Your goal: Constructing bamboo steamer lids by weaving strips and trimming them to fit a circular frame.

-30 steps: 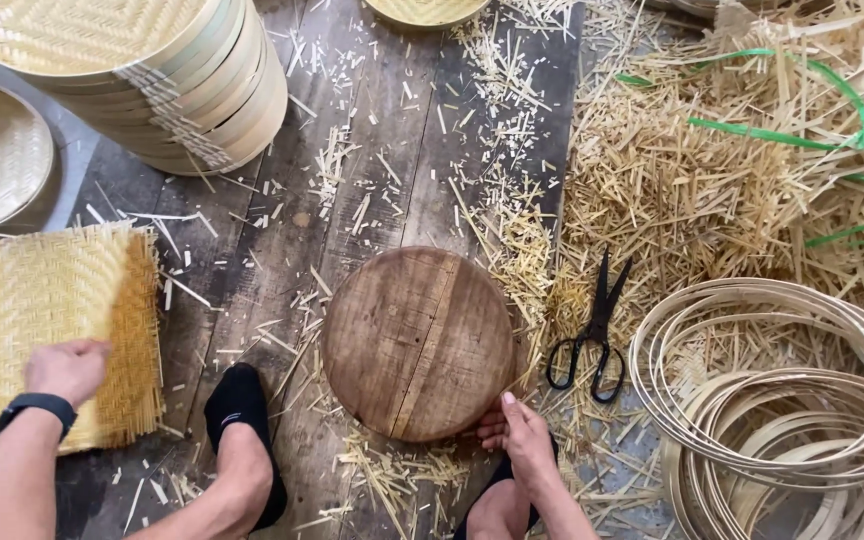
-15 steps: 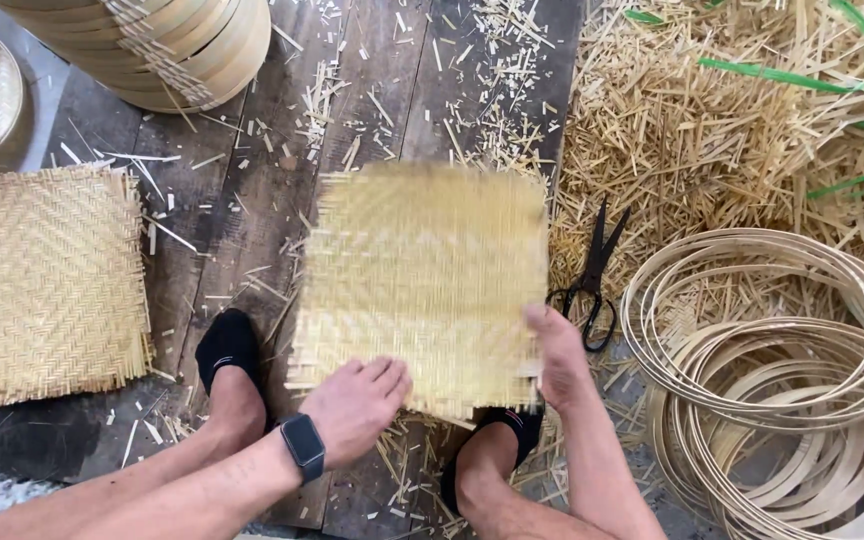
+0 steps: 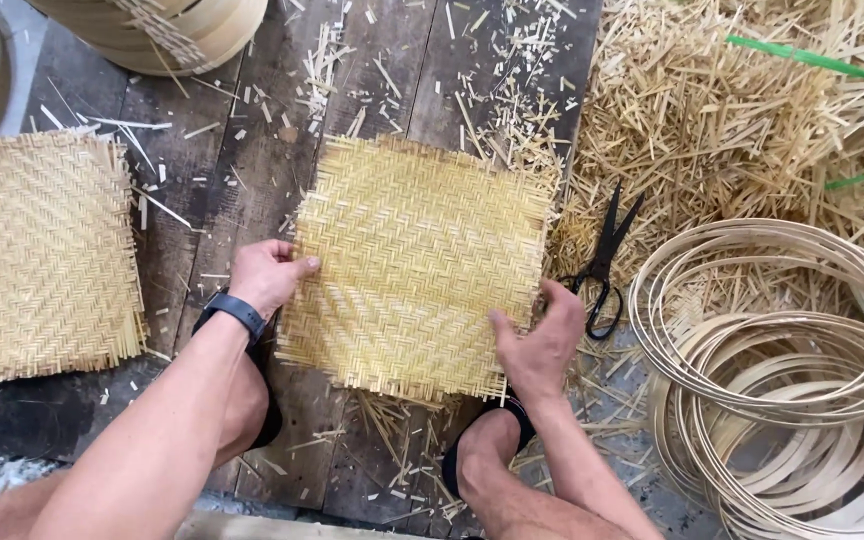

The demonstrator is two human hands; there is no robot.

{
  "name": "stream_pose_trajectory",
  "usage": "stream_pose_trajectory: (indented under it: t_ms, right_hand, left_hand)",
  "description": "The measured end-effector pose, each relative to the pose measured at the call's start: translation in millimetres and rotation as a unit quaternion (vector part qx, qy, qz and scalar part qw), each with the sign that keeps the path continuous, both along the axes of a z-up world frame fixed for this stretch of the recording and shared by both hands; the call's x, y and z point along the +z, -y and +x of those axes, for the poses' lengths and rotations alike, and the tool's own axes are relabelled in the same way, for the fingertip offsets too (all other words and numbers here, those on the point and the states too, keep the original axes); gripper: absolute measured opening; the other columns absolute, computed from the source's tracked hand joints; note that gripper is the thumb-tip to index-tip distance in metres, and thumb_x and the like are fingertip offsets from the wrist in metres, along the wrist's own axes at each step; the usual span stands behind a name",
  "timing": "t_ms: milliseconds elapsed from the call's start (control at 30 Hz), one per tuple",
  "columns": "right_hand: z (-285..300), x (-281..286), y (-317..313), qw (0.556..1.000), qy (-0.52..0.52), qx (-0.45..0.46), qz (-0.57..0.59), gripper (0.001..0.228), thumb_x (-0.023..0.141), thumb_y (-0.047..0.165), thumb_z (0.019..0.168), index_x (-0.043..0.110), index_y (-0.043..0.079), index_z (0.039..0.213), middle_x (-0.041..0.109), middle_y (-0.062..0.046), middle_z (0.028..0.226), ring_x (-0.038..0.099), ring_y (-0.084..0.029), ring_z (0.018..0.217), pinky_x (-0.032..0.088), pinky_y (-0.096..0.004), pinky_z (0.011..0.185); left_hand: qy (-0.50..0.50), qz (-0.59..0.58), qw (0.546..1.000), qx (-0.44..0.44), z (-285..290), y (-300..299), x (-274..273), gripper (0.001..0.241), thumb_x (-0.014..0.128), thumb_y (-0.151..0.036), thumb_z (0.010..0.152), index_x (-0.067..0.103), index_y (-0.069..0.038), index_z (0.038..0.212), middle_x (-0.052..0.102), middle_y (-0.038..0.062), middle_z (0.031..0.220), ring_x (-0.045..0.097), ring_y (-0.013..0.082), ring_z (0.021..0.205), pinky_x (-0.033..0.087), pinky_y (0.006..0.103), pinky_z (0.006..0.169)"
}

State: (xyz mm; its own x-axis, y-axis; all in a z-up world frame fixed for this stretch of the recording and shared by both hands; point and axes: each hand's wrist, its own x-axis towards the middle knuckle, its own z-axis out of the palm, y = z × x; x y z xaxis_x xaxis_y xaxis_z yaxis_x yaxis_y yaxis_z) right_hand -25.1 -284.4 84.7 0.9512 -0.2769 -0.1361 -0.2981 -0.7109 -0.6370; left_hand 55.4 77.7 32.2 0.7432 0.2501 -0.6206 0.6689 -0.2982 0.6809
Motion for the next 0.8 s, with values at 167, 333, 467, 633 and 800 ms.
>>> stream_pose_trajectory:
  t_ms: [167,333,467,633,800]
  right_hand:
    - [26,18,-47,0.898,0.103,0.369,-0.217,0.074,0.069,0.052,0.092,0.044,0.012,0.149,0.05,-0.019,0.138,0.046,-0.035,0.129,0.034,-0.053,0.109]
    - [26,22,-61,0.886,0.082,0.378,-0.255,0.071,0.064,0.047,0.087,0.043,0.014,0.147,0.046,-0.021,0.138,0.041,-0.04,0.129,0.029,-0.058,0.108]
    - [14,9,-60,0.887,0.088,0.377,-0.253,0.058,0.062,0.047,0.09,0.045,0.015,0.135,0.044,-0.022,0.142,0.038,-0.041,0.133,0.026,-0.058,0.112]
    - [10,-11,-53,0.893,0.13,0.354,-0.246,0.029,0.059,0.046,0.097,0.05,0.019,0.102,0.038,-0.023,0.154,0.031,-0.044,0.145,0.018,-0.056,0.123]
    - [22,10,-65,0.898,0.102,0.364,-0.225,0.067,0.062,0.046,0.094,0.049,0.013,0.151,0.044,-0.021,0.143,0.037,-0.042,0.135,0.022,-0.058,0.114]
  left_hand:
    - [-0.017,0.048,0.999,-0.011,-2,11,31,0.025,0.086,-0.017,0.081,0.076,0.0,0.097,0.075,0.007,0.084,0.063,0.012,0.068,0.052,0.0306,0.061]
    - [0.193,0.109,0.973,-0.065,-39,88,140,0.016,0.073,-0.017,0.09,0.061,-0.009,0.084,0.07,0.006,0.077,0.066,0.0175,0.065,0.055,0.0335,0.06]
    - [0.375,0.106,0.849,-0.357,-110,155,143,0.004,0.061,-0.006,0.09,0.059,-0.007,0.087,0.064,0.014,0.087,0.063,0.0301,0.083,0.053,0.043,0.073]
    - [0.373,0.139,0.903,-0.164,-73,115,139,0.009,0.069,-0.013,0.084,0.064,-0.01,0.09,0.066,0.012,0.08,0.066,0.0305,0.076,0.054,0.0429,0.066]
    - [0.119,0.171,0.972,-0.107,5,17,68,0.028,0.086,-0.02,0.081,0.071,-0.005,0.099,0.076,0.01,0.085,0.071,0.0225,0.074,0.055,0.0374,0.069]
